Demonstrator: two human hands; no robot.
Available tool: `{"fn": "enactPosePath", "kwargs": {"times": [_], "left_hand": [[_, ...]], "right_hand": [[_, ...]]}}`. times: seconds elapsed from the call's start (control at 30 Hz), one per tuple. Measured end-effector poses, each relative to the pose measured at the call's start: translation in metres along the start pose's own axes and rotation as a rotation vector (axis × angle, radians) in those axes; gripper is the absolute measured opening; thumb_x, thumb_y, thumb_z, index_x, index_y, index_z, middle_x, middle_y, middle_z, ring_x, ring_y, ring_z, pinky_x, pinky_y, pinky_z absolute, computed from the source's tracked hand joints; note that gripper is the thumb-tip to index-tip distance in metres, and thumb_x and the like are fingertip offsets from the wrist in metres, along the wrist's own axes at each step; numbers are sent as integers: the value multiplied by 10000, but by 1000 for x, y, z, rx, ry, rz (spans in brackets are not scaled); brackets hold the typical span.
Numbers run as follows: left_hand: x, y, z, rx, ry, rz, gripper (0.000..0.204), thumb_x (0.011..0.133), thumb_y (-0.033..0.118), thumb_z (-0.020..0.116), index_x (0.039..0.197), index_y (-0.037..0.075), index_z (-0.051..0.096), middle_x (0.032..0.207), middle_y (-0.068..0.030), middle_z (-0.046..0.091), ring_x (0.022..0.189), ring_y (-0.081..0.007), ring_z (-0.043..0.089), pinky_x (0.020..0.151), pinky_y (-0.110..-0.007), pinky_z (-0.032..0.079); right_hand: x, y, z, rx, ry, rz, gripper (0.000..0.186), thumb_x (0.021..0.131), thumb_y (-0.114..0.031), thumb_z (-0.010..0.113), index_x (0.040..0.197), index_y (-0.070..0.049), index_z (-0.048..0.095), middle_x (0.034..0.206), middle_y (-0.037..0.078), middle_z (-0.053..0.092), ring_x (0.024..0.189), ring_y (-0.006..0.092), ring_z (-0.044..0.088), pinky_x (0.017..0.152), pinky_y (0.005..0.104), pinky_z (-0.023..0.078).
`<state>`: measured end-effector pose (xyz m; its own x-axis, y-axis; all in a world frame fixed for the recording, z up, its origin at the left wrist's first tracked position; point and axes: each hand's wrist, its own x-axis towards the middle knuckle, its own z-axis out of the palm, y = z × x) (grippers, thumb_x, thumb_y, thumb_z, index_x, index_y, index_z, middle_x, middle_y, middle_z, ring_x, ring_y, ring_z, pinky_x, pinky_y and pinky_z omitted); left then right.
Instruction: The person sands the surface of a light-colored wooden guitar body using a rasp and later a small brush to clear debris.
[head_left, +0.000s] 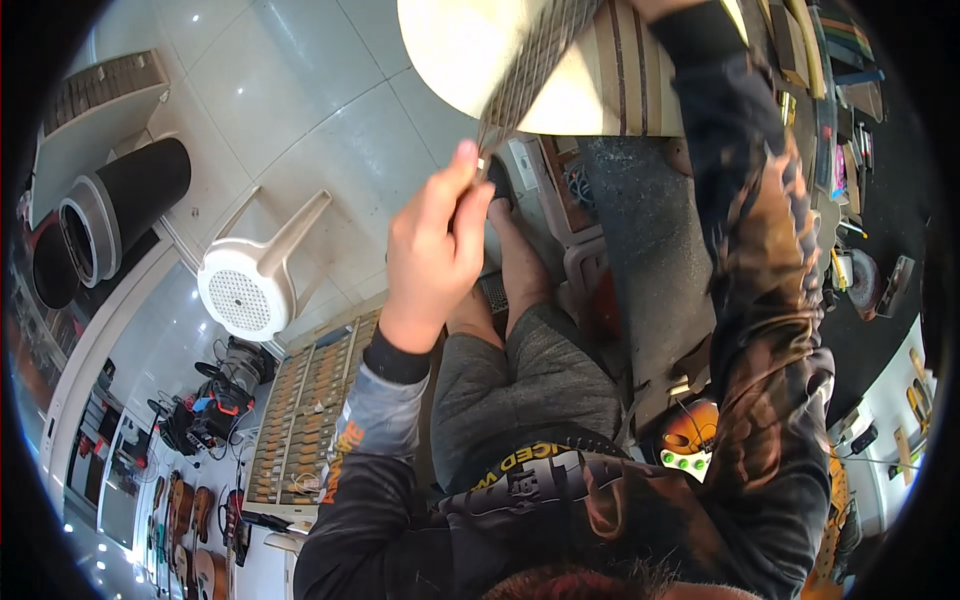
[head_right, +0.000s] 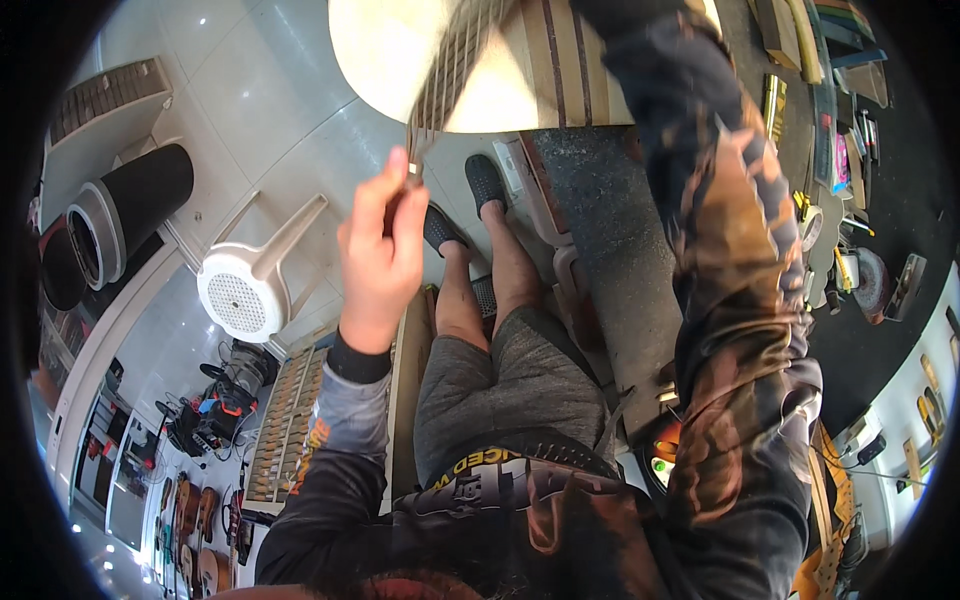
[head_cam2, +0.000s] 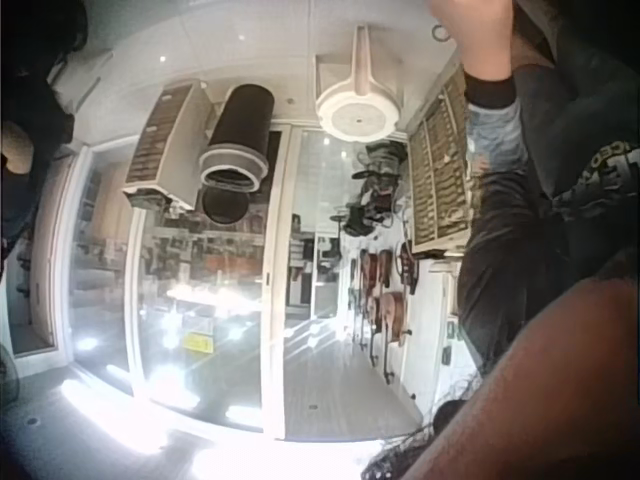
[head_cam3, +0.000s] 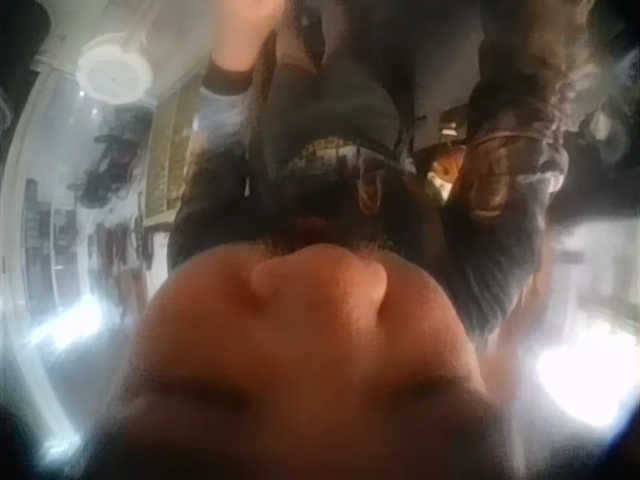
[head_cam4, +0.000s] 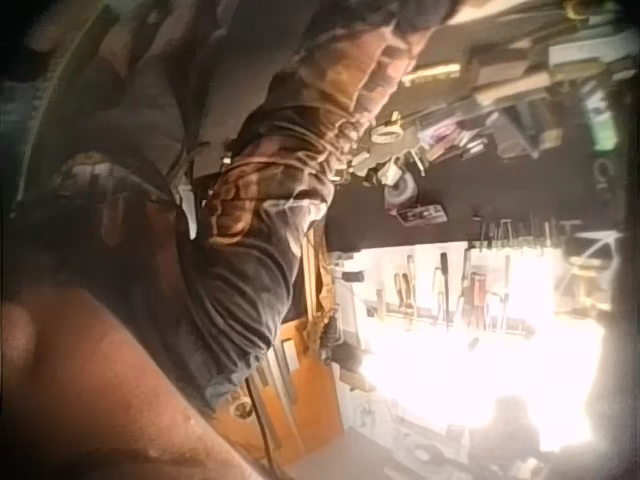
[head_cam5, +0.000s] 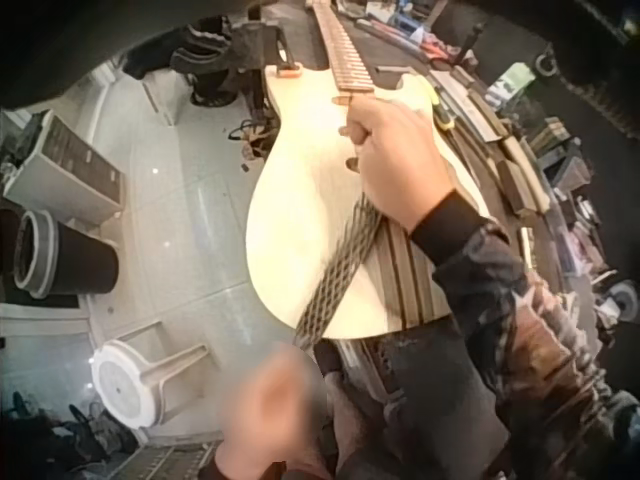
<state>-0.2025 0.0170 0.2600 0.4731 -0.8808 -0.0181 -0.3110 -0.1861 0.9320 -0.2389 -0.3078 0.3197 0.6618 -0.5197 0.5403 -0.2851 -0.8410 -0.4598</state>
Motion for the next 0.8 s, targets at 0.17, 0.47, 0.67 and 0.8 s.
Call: {"fn": "enactPosePath", "kwargs": {"times": [0.17,0.47,0.67,0.8], "left_hand": [[-42,-13,-8,25,-26,-30,357,1017,-36,649,1373,-13,626,1019,-158,760,846,-184,719,781,-332,579],[29,-1,-4,-101,87,74,421,963,3,724,1376,30,650,926,-178,731,751,-309,722,676,-375,566],[-65,-16,-27,20,-12,3,345,1009,-15,667,1353,-11,640,1021,-176,767,876,-222,758,789,-343,587],[-4,-6,-23,21,-26,-28,360,1007,-17,669,1366,-7,638,1001,-175,769,828,-206,738,765,-328,582]], "right_hand": [[-36,-23,3,-41,-104,12,89,856,13,500,784,-21,460,728,154,502,733,356,502,688,430,386],[21,12,0,-136,-64,-195,122,815,43,520,761,-1,420,714,173,472,728,385,478,670,441,395],[-49,-51,9,-106,-151,-38,134,833,34,522,758,-44,444,745,124,479,774,327,479,741,399,377],[4,-18,3,-88,-113,-10,122,804,57,503,768,-16,411,746,160,455,759,353,469,713,419,355]]}}
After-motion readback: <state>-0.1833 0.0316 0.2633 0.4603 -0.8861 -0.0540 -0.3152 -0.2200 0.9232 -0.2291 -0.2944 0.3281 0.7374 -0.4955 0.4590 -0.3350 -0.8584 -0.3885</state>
